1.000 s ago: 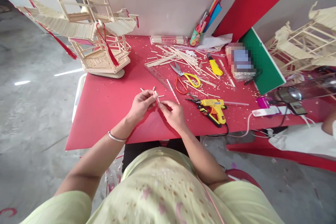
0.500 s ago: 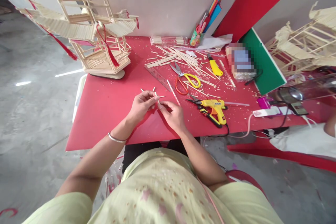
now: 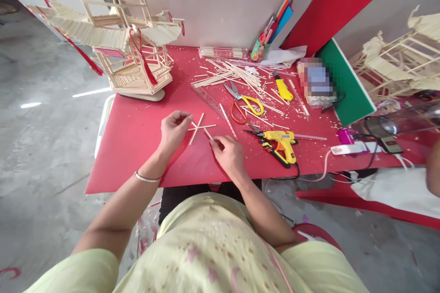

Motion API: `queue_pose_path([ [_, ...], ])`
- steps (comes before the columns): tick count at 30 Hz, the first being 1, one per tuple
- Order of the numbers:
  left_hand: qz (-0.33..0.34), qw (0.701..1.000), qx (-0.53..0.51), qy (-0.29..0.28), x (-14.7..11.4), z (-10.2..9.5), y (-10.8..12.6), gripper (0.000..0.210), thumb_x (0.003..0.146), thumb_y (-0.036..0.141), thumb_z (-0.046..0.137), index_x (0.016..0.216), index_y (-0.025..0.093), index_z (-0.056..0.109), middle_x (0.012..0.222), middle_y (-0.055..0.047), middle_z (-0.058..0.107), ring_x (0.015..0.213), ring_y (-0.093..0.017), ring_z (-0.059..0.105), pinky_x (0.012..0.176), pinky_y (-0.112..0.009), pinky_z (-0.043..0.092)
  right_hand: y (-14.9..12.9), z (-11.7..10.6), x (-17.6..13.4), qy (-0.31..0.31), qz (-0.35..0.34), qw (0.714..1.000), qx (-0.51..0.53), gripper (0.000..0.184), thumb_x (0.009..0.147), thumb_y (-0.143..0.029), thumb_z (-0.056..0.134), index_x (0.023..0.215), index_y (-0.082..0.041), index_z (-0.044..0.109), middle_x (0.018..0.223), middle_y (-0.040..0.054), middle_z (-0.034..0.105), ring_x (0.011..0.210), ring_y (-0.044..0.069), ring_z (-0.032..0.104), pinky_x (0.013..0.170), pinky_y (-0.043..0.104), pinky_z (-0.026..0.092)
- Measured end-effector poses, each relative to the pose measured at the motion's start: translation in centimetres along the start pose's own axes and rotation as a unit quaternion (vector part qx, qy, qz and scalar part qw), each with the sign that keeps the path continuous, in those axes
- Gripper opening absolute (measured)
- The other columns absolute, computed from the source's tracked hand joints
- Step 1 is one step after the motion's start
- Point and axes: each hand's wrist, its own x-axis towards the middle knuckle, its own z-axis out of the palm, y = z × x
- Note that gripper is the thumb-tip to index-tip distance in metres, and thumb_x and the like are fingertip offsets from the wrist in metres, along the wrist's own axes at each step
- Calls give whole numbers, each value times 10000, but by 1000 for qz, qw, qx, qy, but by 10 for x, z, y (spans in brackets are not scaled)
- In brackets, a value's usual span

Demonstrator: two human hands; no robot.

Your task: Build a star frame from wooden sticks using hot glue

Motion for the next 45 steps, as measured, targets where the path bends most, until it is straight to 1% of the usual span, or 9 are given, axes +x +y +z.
queue_pose_path([
  [4,-98,986,31,-130,-24,-2,1,367,745,471,877,794,118,789,582,-10,622,464,-55,439,432,-192,311,-7,0,-2,34,-29,999,22,192,1034,-365,636,1012,-231,771,906,32,762,811,176,698,824,293,544],
  [9,-201,963,-114,-140,-60,19,6,465,710,516,917,934,122,811,482,30,542,391,-59,399,376,-190,261,-19,2,-8,35,-73,996,39,222,1063,-366,588,1017,-228,756,903,40,757,786,157,689,798,276,550],
  [13,-189,962,-174,-96,-70,31,9,401,688,463,947,828,125,782,652,-25,681,419,-37,448,365,-173,259,8,-34,-13,-4,-122,993,-11,202,1054,-312,574,1096,-253,762,1008,52,783,924,174,721,886,289,548],
  [18,-197,960,-173,-95,-78,30,0,384,714,455,936,838,132,771,686,-48,714,427,-50,478,364,-179,302,73,-116,-19,185,103,937,-278,395,877,-283,617,1244,-172,712,1232,170,715,1157,331,648,956,441,510],
  [23,-206,963,-158,-72,-86,28,-7,435,696,477,945,908,134,785,691,-43,719,418,-33,436,370,-168,297,105,-146,-18,113,259,916,-284,497,823,-317,627,1303,-196,667,1192,133,739,1017,292,674,770,347,467],
  [29,-189,971,-143,-36,-95,22,-2,495,638,491,969,942,132,815,661,-24,701,454,-31,442,418,-164,333,118,-160,-10,-16,290,924,-249,312,823,-382,602,1041,-211,744,857,82,713,742,243,612,630,310,361],
  [34,-158,977,-137,-39,-99,18,-6,440,680,478,956,949,152,835,707,-33,730,550,-67,560,491,-176,411,84,-162,-20,158,230,952,-126,368,820,-426,608,1092,-199,710,731,44,701,676,250,638,633,328,449],
  [40,-146,983,-102,-32,-102,21,-3,457,654,499,966,939,161,849,780,-53,767,612,-101,616,534,-201,466,2,-130,-24,27,73,997,23,395,873,-552,660,1101,-230,661,758,2,697,632,196,640,597,297,499],
  [45,-115,991,-60,-28,-106,16,-1,418,682,516,943,913,177,858,773,-42,763,623,-110,598,545,-210,473,-15,-93,-13,125,8,985,-117,483,891,-677,685,1019,-211,687,754,49,717,658,218,669,650,323,514],
])
